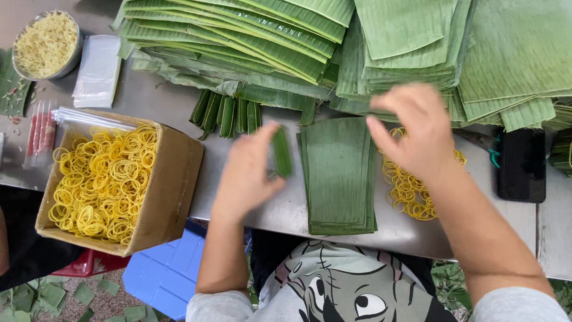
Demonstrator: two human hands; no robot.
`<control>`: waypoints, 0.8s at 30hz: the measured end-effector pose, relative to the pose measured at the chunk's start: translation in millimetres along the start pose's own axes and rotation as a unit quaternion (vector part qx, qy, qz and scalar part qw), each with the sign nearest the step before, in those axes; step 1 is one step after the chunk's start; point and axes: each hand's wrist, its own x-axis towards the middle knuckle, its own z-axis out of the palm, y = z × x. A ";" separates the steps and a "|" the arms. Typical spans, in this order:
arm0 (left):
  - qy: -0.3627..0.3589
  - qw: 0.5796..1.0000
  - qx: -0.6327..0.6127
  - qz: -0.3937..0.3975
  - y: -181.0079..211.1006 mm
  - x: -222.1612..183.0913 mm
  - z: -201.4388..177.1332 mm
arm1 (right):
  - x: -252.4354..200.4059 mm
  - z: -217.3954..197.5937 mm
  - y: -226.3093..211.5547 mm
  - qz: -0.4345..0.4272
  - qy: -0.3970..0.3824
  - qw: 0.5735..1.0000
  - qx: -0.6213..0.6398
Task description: The person wraps small food items in banana leaves by hand, rolling the leaves into cylinders and securing them with rubber bands.
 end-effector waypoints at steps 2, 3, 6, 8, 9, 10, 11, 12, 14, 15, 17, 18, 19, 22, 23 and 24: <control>0.064 0.995 0.058 -0.051 -26.1 -3.3 3.5 | 26.3 -5.8 9.3 -0.058 0.029 0.985 -0.157; 0.053 0.991 0.097 -0.078 -38.7 -2.6 7.3 | 35.8 -4.2 12.8 -0.067 0.031 0.973 -0.219; 0.033 0.976 0.169 -0.131 -59.2 -2.0 18.4 | 47.6 5.6 27.2 -0.055 0.028 0.950 -0.305; 0.042 0.978 0.159 -0.131 -58.8 1.5 21.3 | 44.7 11.1 40.6 0.000 0.003 0.958 -0.287; 0.070 0.979 0.156 -0.113 -55.5 2.6 21.5 | 40.2 9.6 48.0 0.047 -0.024 0.966 -0.253; 0.099 0.979 0.153 -0.096 -50.8 3.4 22.0 | 36.6 7.5 55.5 0.094 -0.052 0.970 -0.218; 0.124 0.978 0.147 -0.080 -43.1 3.5 26.3 | 32.7 3.5 62.3 0.115 -0.041 0.965 -0.231; 0.130 0.987 0.064 -0.072 -34.7 4.9 32.8 | 31.3 -0.7 67.7 0.136 -0.029 0.960 -0.245; 0.143 0.983 -0.101 -0.053 -17.7 12.6 46.7 | 30.4 -7.0 66.6 0.126 0.017 0.954 -0.272; 0.096 0.952 -0.274 -0.097 -8.1 18.6 55.5 | 26.6 -10.4 57.6 0.095 0.051 0.953 -0.285; 0.003 0.814 -0.565 -0.134 8.5 35.0 71.7 | 16.1 -19.0 28.1 0.027 0.093 0.954 -0.282; -0.038 0.721 -0.680 -0.130 13.1 46.0 78.4 | 7.1 -19.6 5.1 -0.008 0.102 0.958 -0.268; -0.053 0.619 -0.774 -0.126 18.8 56.8 87.3 | -2.4 -17.5 -20.7 0.020 0.069 0.973 -0.220; -0.046 0.433 -0.883 -0.174 21.6 81.7 108.1 | -16.0 -14.9 -74.7 -0.059 -0.063 0.988 -0.129; -0.013 0.481 -0.843 -0.240 18.3 85.7 113.6 | -15.0 -16.0 -75.9 -0.060 -0.058 0.992 -0.097; 0.019 0.524 -0.795 -0.304 15.8 87.4 119.4 | -15.5 -14.8 -75.6 -0.061 -0.052 0.995 -0.065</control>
